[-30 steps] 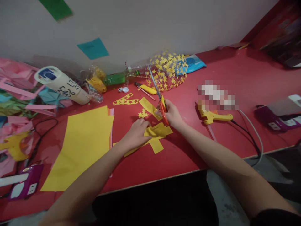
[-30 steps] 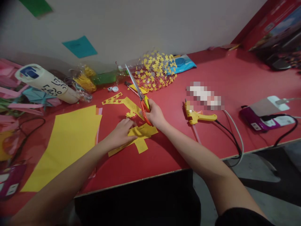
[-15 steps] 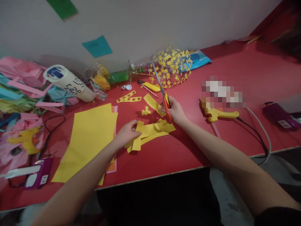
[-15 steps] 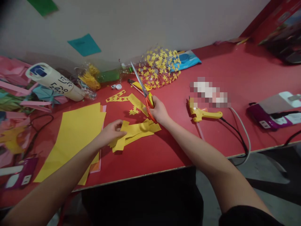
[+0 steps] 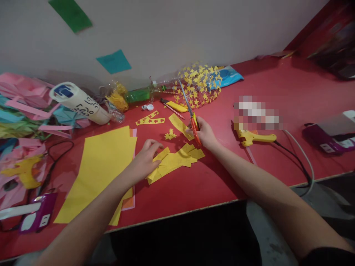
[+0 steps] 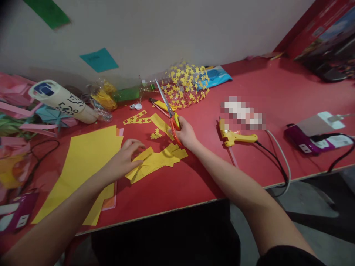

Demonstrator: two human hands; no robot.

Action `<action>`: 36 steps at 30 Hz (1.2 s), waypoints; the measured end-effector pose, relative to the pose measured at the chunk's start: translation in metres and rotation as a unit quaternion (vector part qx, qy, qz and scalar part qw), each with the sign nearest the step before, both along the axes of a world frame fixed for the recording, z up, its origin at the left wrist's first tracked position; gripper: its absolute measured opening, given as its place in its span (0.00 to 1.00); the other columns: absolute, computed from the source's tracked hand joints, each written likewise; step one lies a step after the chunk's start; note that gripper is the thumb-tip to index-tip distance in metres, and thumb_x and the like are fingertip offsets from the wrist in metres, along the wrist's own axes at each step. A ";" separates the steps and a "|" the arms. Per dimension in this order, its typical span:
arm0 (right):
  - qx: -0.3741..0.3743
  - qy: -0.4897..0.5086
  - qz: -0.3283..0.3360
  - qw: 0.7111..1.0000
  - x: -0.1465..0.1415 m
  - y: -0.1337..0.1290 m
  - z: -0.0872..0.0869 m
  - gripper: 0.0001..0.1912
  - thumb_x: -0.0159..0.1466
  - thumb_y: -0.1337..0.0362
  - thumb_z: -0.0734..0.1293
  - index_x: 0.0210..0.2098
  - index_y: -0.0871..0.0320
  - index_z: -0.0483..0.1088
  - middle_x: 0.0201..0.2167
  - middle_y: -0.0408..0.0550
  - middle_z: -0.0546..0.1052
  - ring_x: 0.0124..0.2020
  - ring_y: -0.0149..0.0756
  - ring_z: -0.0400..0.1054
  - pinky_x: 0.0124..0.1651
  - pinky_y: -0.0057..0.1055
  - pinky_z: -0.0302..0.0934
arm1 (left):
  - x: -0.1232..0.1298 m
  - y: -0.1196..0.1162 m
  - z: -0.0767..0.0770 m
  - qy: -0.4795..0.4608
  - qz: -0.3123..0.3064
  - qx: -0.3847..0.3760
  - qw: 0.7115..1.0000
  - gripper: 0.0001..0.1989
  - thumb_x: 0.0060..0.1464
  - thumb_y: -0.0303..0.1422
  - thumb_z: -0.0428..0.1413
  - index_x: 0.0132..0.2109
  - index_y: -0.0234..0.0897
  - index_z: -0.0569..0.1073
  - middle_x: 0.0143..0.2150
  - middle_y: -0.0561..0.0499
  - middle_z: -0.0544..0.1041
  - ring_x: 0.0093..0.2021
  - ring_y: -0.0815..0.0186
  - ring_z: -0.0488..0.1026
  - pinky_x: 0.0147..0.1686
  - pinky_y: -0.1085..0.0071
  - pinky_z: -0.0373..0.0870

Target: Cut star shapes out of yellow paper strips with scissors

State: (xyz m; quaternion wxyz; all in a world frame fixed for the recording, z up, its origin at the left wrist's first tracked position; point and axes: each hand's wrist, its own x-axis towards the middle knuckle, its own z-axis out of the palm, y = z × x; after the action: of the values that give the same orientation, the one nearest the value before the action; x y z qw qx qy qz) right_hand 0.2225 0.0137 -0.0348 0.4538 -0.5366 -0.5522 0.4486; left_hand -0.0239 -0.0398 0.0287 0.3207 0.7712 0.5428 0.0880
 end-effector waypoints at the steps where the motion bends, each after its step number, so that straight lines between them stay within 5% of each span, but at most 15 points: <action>1: 0.001 -0.002 0.000 1.000 0.000 0.000 0.000 0.16 0.49 0.58 0.70 0.30 0.53 0.58 0.29 0.39 0.65 0.32 0.34 0.60 0.36 0.33 0.55 | 0.003 0.002 0.003 -0.013 -0.010 -0.008 1.000 0.13 0.52 0.33 0.55 0.46 0.41 0.70 0.51 0.45 0.68 0.44 0.59 0.73 0.45 0.60 0.73; 5: 0.001 -0.001 -0.002 1.000 0.000 -0.001 0.002 0.17 0.49 0.57 0.70 0.31 0.53 0.58 0.29 0.40 0.65 0.32 0.34 0.59 0.36 0.33 0.55 | 0.025 0.008 0.000 -0.013 -0.080 -0.056 0.995 0.14 0.52 0.36 0.57 0.46 0.41 0.70 0.47 0.46 0.71 0.41 0.60 0.72 0.43 0.60 0.73; 10: 0.002 0.007 -0.006 1.000 0.000 0.000 0.002 0.17 0.50 0.57 0.71 0.30 0.53 0.58 0.28 0.39 0.65 0.31 0.34 0.60 0.35 0.33 0.55 | 0.037 -0.004 -0.031 0.061 -0.109 0.053 0.991 0.33 0.46 0.41 0.64 0.59 0.38 0.67 0.60 0.38 0.68 0.60 0.44 0.64 0.60 0.46 0.63; 15: 0.001 0.009 -0.003 1.000 -0.003 0.000 0.002 0.17 0.50 0.57 0.72 0.31 0.53 0.60 0.28 0.39 0.66 0.32 0.34 0.61 0.36 0.33 0.57 | 0.034 -0.011 -0.044 0.026 -0.168 0.075 0.983 0.22 0.60 0.36 0.53 0.61 0.37 0.66 0.61 0.37 0.70 0.61 0.48 0.66 0.62 0.47 0.62; 20: 0.001 0.030 0.024 0.999 -0.003 -0.004 0.010 0.20 0.49 0.54 0.74 0.32 0.54 0.61 0.28 0.39 0.67 0.31 0.33 0.62 0.36 0.32 0.58 | 0.041 -0.010 -0.038 -0.011 -0.203 0.043 0.978 0.20 0.59 0.35 0.54 0.57 0.38 0.70 0.58 0.38 0.72 0.58 0.50 0.68 0.61 0.50 0.64; 23: -0.012 0.037 0.057 0.998 -0.003 -0.009 0.016 0.21 0.48 0.53 0.74 0.31 0.54 0.61 0.28 0.38 0.67 0.30 0.33 0.62 0.35 0.32 0.58 | 0.043 -0.008 -0.033 -0.066 -0.138 0.004 0.988 0.18 0.55 0.41 0.59 0.51 0.39 0.73 0.52 0.41 0.75 0.53 0.52 0.71 0.55 0.54 0.68; 25: -0.022 0.033 0.072 0.997 -0.005 -0.012 0.019 0.22 0.47 0.53 0.75 0.30 0.55 0.61 0.28 0.38 0.67 0.29 0.32 0.62 0.34 0.32 0.57 | 0.044 -0.003 -0.030 -0.138 -0.031 -0.018 0.990 0.17 0.54 0.44 0.59 0.45 0.39 0.73 0.45 0.44 0.77 0.45 0.56 0.74 0.47 0.59 0.71; 29: -0.033 0.047 0.088 0.994 -0.012 -0.018 0.021 0.20 0.48 0.55 0.74 0.31 0.55 0.61 0.28 0.39 0.68 0.30 0.33 0.62 0.35 0.33 0.58 | 0.051 0.015 -0.020 -0.324 0.183 -0.069 0.926 0.16 0.50 0.44 0.61 0.38 0.37 0.72 0.33 0.50 0.77 0.32 0.64 0.73 0.34 0.67 0.70; 32: -0.039 0.049 0.082 0.995 -0.014 -0.019 0.020 0.19 0.48 0.55 0.73 0.31 0.54 0.61 0.28 0.38 0.66 0.29 0.32 0.61 0.34 0.33 0.57 | 0.058 0.030 -0.013 -0.375 0.231 -0.125 0.889 0.12 0.44 0.38 0.63 0.32 0.36 0.72 0.25 0.52 0.75 0.25 0.67 0.70 0.29 0.69 0.68; 36: -0.037 0.057 0.043 0.997 -0.012 -0.016 0.017 0.21 0.47 0.51 0.73 0.30 0.54 0.60 0.28 0.39 0.66 0.29 0.32 0.61 0.34 0.33 0.57 | 0.061 0.042 -0.011 -0.424 0.268 -0.099 0.859 0.08 0.44 0.34 0.61 0.27 0.36 0.70 0.21 0.52 0.74 0.22 0.69 0.70 0.27 0.71 0.67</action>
State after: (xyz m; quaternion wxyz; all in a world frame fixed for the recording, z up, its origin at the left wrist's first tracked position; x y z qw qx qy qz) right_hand 0.2110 -0.0026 -0.0178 0.4451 -0.5021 -0.5308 0.5177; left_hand 0.0374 0.0021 0.0181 0.5582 0.4483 0.5460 0.4351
